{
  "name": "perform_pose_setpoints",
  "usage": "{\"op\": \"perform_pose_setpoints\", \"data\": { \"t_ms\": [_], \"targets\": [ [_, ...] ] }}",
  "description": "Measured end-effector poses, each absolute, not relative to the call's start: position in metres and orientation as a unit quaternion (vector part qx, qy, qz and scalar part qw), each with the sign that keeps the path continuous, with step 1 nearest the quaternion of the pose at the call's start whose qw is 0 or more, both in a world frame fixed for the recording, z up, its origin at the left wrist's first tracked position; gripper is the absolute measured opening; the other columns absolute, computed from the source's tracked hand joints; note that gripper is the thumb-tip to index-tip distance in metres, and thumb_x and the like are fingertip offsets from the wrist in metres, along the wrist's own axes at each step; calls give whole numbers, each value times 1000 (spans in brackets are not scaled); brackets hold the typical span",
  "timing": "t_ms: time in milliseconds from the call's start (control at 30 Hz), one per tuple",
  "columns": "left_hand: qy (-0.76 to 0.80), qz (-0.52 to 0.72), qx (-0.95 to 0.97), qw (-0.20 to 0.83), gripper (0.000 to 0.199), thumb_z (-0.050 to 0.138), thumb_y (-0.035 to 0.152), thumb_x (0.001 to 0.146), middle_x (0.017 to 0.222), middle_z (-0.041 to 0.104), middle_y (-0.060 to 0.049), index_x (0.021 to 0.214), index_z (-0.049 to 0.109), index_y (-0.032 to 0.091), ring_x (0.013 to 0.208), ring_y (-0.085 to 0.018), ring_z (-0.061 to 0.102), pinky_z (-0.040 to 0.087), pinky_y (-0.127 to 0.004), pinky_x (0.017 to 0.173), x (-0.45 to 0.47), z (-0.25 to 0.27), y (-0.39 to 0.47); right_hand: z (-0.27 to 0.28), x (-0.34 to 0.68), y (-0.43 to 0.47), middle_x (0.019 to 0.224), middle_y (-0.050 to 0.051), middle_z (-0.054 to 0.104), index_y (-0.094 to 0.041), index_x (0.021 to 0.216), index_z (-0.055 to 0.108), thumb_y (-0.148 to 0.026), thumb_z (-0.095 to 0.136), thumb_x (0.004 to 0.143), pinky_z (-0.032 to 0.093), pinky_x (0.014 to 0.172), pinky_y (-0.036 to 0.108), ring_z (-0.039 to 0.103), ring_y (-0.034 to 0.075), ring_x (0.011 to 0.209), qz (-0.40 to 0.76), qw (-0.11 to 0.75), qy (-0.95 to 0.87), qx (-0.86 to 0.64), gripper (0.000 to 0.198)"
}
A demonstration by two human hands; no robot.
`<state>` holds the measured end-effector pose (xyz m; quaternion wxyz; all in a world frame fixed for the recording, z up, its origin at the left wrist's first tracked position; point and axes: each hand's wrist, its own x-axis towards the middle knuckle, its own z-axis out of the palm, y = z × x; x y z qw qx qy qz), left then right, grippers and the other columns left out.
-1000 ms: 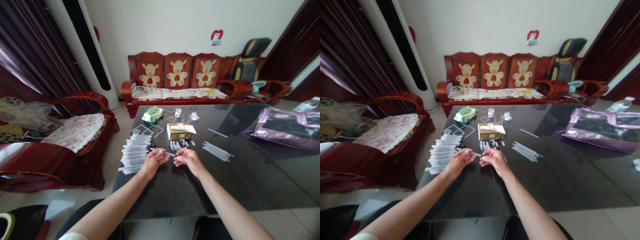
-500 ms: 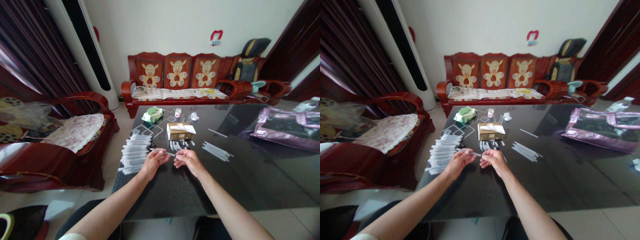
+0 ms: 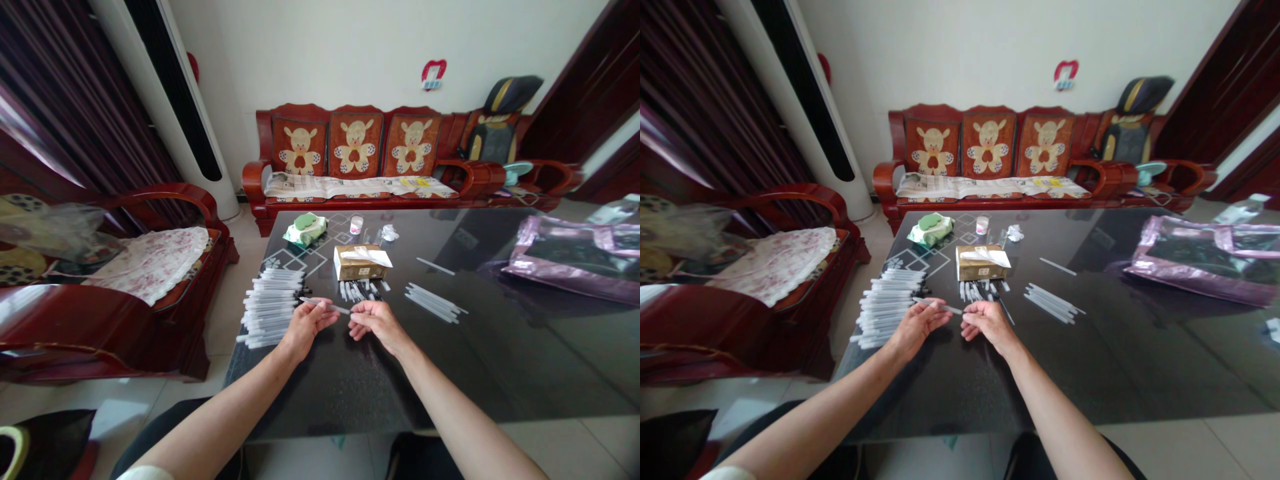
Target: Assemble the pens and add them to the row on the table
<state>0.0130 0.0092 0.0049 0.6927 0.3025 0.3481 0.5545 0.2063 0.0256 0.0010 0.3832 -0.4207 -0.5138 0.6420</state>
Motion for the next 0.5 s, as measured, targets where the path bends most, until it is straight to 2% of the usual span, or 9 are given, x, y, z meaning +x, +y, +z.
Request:
{"op": "perform_pose_setpoints", "data": {
  "t_ms": [367,500],
  "targets": [
    [353,549,297,697,21,67,23,77,82,69,-10,91,64,8,79,-19,68,53,-29,78,12,6,9,5,203,22,57,3,63,-11,79,58,-48,53,83,47,38,23,61,15,43,631,350,-545,-427,37],
    [351,548,287,702,21,68,23,76,82,69,-11,91,64,8,79,-19,68,54,-29,77,12,5,10,6,205,24,61,5,65,-11,84,59,-48,52,83,49,40,24,62,15,46,629,352,-542,-431,38]
  ]
}}
